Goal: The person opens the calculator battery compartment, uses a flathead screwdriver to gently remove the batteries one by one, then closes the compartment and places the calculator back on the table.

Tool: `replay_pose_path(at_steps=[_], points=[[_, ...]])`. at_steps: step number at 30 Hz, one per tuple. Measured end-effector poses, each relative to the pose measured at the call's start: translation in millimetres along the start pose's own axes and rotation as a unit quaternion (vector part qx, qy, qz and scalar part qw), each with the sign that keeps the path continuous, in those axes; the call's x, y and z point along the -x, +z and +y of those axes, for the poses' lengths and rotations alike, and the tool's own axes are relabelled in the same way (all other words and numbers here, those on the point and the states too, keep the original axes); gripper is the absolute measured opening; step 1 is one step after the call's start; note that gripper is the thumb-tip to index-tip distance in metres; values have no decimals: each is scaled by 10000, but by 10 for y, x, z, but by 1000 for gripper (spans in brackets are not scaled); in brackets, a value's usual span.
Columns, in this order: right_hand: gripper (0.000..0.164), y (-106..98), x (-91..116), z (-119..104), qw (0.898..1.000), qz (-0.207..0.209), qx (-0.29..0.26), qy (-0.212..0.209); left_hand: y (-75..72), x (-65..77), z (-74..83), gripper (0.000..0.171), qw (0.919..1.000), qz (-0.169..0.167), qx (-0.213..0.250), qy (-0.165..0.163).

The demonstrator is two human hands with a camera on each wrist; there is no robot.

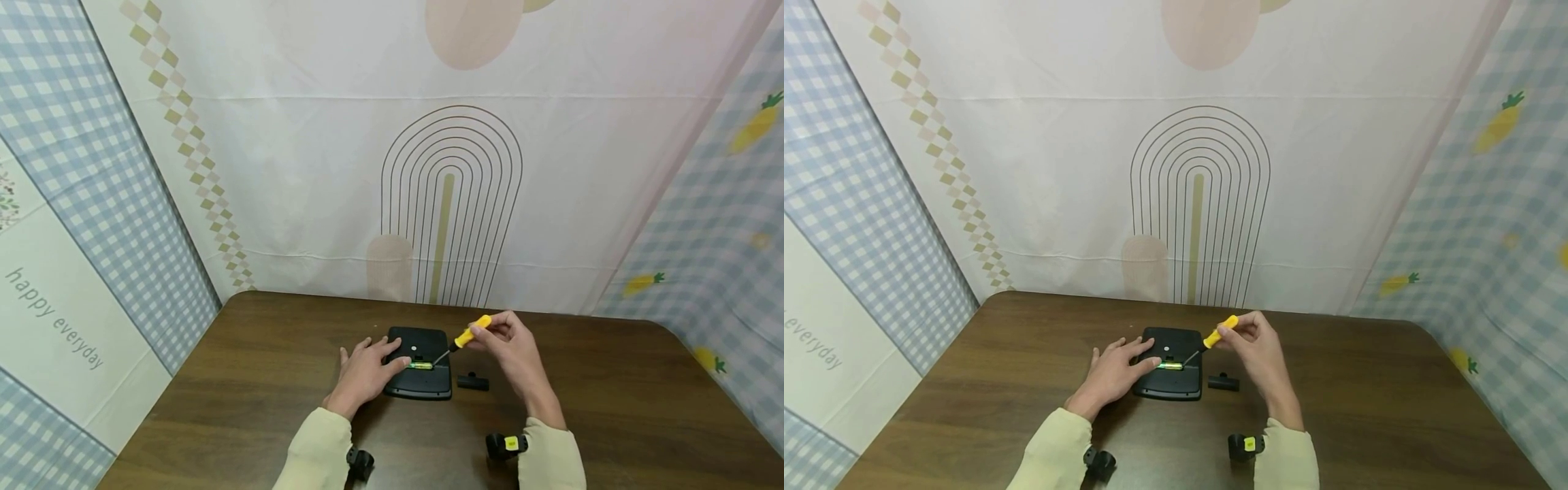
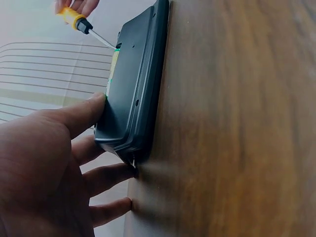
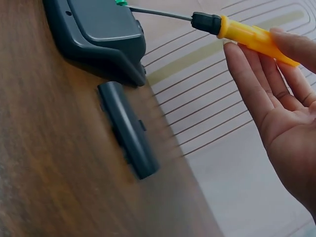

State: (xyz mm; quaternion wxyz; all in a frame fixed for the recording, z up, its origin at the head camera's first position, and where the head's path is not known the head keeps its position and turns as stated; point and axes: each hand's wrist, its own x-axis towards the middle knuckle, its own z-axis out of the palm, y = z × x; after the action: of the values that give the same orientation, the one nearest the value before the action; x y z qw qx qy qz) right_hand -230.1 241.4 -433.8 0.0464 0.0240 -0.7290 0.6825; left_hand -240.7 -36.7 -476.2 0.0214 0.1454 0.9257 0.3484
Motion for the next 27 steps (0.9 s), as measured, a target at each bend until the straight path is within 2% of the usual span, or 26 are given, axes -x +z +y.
replay_pose_path(at_steps=[5, 11, 27], points=[[37, -28, -16, 71, 9987, 212, -399, 253, 0, -3, 8, 56, 10000, 18, -12, 1], [35, -45, -29, 161, 9959, 392, -747, 331, 4, -7, 8, 57, 10000, 32, -4, -8], [31, -31, -40, 162, 9946, 373, -957, 175, 4, -1, 9, 57, 10000, 39, -25, -65]])
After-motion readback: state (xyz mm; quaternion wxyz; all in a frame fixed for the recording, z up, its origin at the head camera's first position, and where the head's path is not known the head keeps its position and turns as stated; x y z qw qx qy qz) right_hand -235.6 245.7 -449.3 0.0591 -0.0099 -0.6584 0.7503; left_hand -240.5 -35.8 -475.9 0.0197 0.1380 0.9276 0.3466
